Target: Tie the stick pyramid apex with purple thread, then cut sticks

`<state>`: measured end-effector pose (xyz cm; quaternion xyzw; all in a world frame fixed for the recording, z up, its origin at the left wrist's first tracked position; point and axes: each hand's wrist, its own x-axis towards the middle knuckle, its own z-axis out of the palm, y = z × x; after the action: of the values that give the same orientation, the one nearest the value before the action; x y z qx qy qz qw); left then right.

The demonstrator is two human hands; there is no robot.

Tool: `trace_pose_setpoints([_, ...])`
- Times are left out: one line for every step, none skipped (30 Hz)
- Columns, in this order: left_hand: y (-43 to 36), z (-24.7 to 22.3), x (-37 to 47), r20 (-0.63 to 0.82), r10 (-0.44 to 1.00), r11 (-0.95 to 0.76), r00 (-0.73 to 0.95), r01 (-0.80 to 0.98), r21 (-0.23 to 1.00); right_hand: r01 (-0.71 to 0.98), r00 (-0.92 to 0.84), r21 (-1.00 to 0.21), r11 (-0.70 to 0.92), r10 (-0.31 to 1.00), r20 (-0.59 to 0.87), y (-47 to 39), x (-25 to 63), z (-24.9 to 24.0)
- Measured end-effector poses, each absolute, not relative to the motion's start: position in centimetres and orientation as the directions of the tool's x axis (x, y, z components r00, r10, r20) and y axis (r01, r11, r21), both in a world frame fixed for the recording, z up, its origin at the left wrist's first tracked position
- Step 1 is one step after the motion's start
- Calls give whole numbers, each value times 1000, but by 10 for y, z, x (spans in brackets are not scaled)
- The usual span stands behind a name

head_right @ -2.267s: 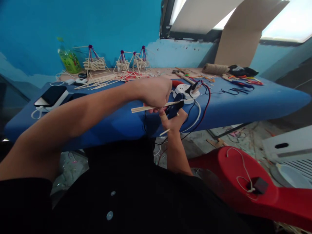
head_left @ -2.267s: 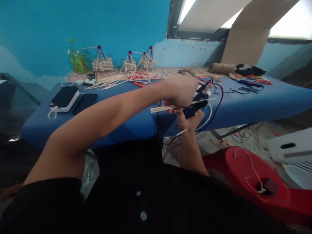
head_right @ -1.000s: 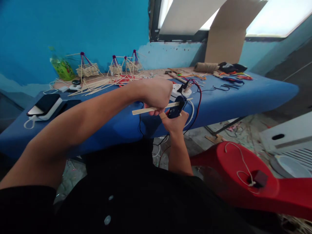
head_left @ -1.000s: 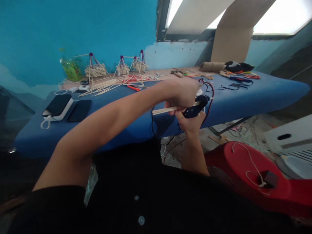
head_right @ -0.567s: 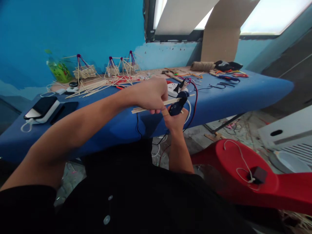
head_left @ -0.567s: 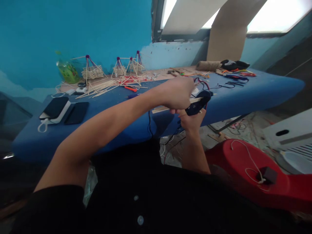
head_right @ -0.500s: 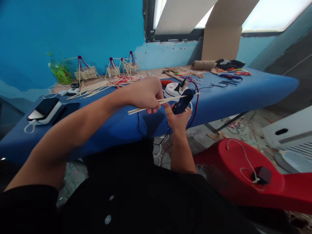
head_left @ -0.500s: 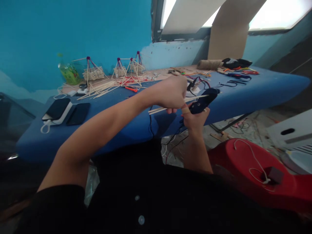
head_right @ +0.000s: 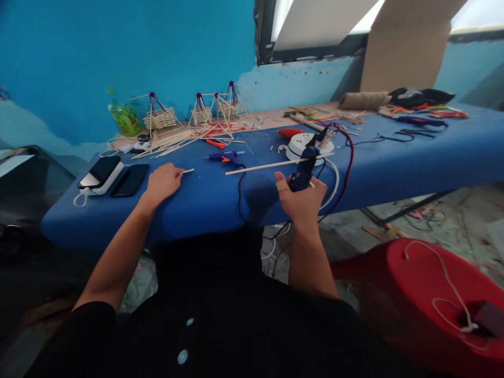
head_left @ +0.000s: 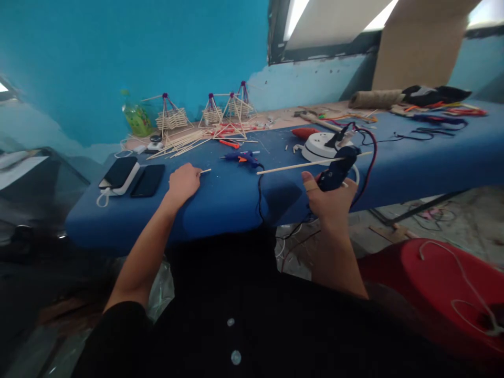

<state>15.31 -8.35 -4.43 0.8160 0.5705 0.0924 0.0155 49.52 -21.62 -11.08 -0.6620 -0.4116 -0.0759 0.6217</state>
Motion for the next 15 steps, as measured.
trace_pose_setpoints([-81,-52,153,153,936,-337,318,934,120,666,626,-740,97,467,625,-217,492,-109])
trace_pose_setpoints([-78,-58,154,175,935,-330,308,938,109,690,604,-719,81,483,634,-218,489,-106])
trace_pose_setpoints([-77,-62,155,192,931,-334,312,937,99,708,586,-704,65,502,636,-219,486,-104])
trace_pose_setpoints([-75,-66,156,205,923,-349,325,933,93,717,575,-695,50,521,631,-220,484,-102])
trace_pose_setpoints([-74,-68,155,222,918,-355,329,930,92,722,570,-691,36,537,622,-221,483,-100])
trace_pose_setpoints([-73,-71,154,243,913,-360,329,928,97,723,568,-690,23,549,614,-222,481,-99])
trace_pose_setpoints([-71,-73,153,269,906,-368,328,924,110,724,567,-689,13,557,606,-222,480,-98])
trace_pose_setpoints([-70,-75,152,310,891,-387,333,912,133,727,563,-687,6,568,601,-222,479,-98])
trace_pose_setpoints([-70,-75,152,368,864,-425,344,889,167,731,553,-682,5,581,597,-222,478,-99])
trace_pose_setpoints([-72,-75,153,442,822,-485,360,848,211,735,541,-678,9,595,594,-222,477,-99])
trace_pose_setpoints([-76,-74,155,525,763,-565,377,783,259,738,529,-674,15,609,592,-221,476,-100])
trace_pose_setpoints([-82,-71,160,603,695,-653,391,695,302,742,515,-670,20,622,589,-220,474,-101])
trace_pose_setpoints([-90,-66,167,666,629,-734,402,590,336,746,504,-665,24,633,588,-219,472,-101])
trace_pose_setpoints([-101,-61,176,705,571,-799,420,482,359,752,494,-659,27,640,589,-218,471,-102])
trace_pose_setpoints([-113,-54,186,711,539,-835,451,398,379,758,484,-652,32,642,595,-218,470,-102])
